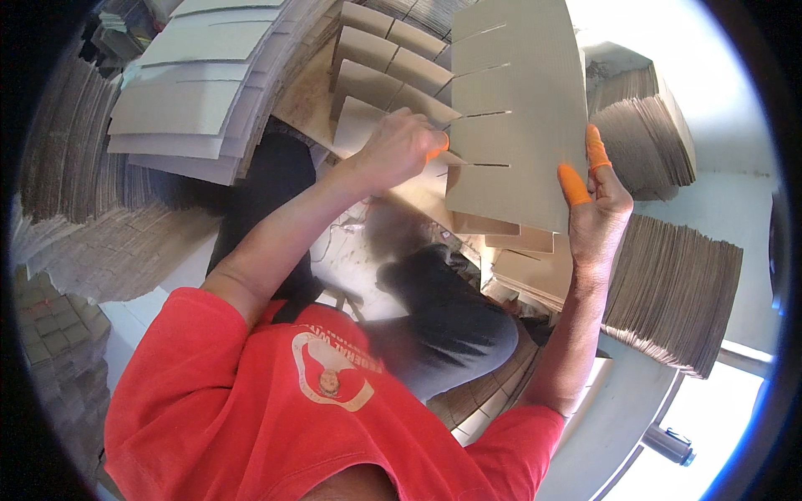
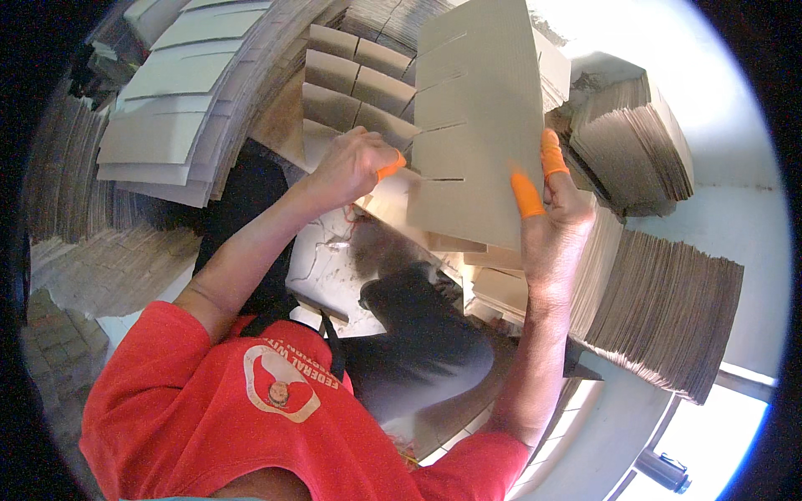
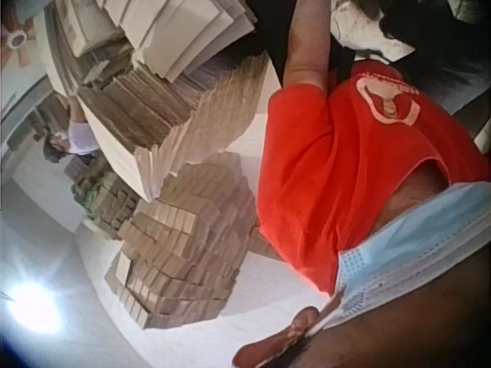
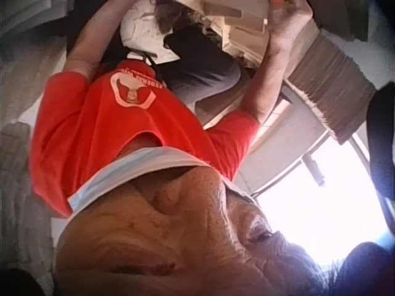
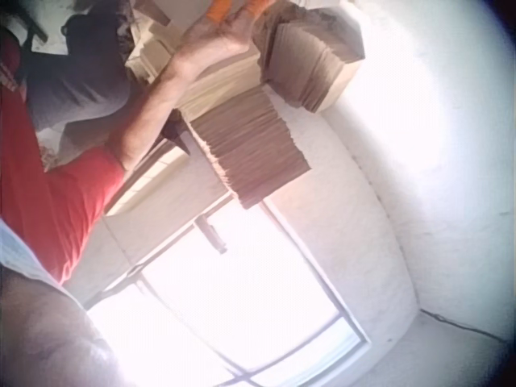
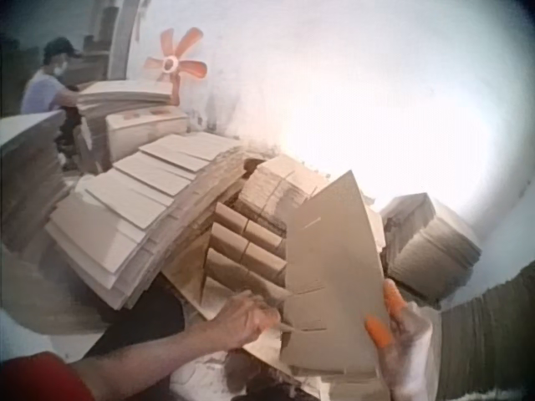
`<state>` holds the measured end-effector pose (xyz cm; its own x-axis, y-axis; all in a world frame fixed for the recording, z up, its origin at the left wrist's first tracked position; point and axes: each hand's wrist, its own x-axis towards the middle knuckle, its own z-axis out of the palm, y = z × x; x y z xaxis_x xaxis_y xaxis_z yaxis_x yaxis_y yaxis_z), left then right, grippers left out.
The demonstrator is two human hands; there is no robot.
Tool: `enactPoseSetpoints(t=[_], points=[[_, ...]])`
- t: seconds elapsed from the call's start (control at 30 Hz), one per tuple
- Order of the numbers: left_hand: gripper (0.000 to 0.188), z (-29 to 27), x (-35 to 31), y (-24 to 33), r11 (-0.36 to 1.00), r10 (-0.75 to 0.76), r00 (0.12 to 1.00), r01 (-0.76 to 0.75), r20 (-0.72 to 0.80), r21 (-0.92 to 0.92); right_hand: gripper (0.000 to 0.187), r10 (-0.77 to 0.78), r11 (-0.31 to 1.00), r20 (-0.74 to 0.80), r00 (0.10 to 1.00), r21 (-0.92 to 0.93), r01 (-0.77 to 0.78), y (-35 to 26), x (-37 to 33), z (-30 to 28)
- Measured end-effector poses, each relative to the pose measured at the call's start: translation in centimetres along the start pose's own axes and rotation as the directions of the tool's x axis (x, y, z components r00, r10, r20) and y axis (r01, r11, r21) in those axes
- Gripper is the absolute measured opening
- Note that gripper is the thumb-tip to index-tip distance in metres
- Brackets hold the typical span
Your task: The person assembles flat cardboard pieces by folding them along pre-scored lines and interlocking tabs to form box-like structures. They repeatedly pick up new pieces, fold them, and stack the finished units.
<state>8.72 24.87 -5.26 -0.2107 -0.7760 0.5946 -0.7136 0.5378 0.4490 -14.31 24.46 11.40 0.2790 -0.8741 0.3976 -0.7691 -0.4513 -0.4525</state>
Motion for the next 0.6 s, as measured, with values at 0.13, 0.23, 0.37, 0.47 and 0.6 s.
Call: enactPoseSetpoints(t=[0.13, 0.23, 0.37, 0.47, 0.6], points=[[0.013, -0.4, -0.1, 0.3, 1.000, 0.015, 0.999, -0.016, 0.035, 0.024, 0.059, 0.053, 0.999, 0.073, 0.996, 0.008, -0.054, 0.9, -0.1, 1.2], [0.016, -0.2, -0.1, 0.2, 1.000, 0.009, 1.000, -0.010, 0.013, 0.011, 0.058, 0.072, 0.991, 0.189, 0.979, -0.123, -0.049, 1.0, 0.4, 2.2], [0.016, -0.1, 0.1, -0.1, 1.000, 0.019, 1.000, -0.019, 0.012, 0.014, 0.060, -0.004, 0.999, 0.358, 0.934, 0.043, -0.012, 2.2, 0.5, 5.7], [0.016, -0.1, 0.3, -0.2, 1.000, 0.010, 1.000, -0.011, 0.019, 0.011, 0.062, 0.080, 0.989, 0.603, 0.794, 0.053, -0.140, 2.6, -0.1, 8.4], [0.015, 0.0, 0.7, -0.2, 1.000, 0.020, 0.997, -0.022, 0.072, 0.017, 0.063, -0.026, 0.918, 0.607, 0.794, -0.301, 0.260, 1.0, -1.6, 10.0]])
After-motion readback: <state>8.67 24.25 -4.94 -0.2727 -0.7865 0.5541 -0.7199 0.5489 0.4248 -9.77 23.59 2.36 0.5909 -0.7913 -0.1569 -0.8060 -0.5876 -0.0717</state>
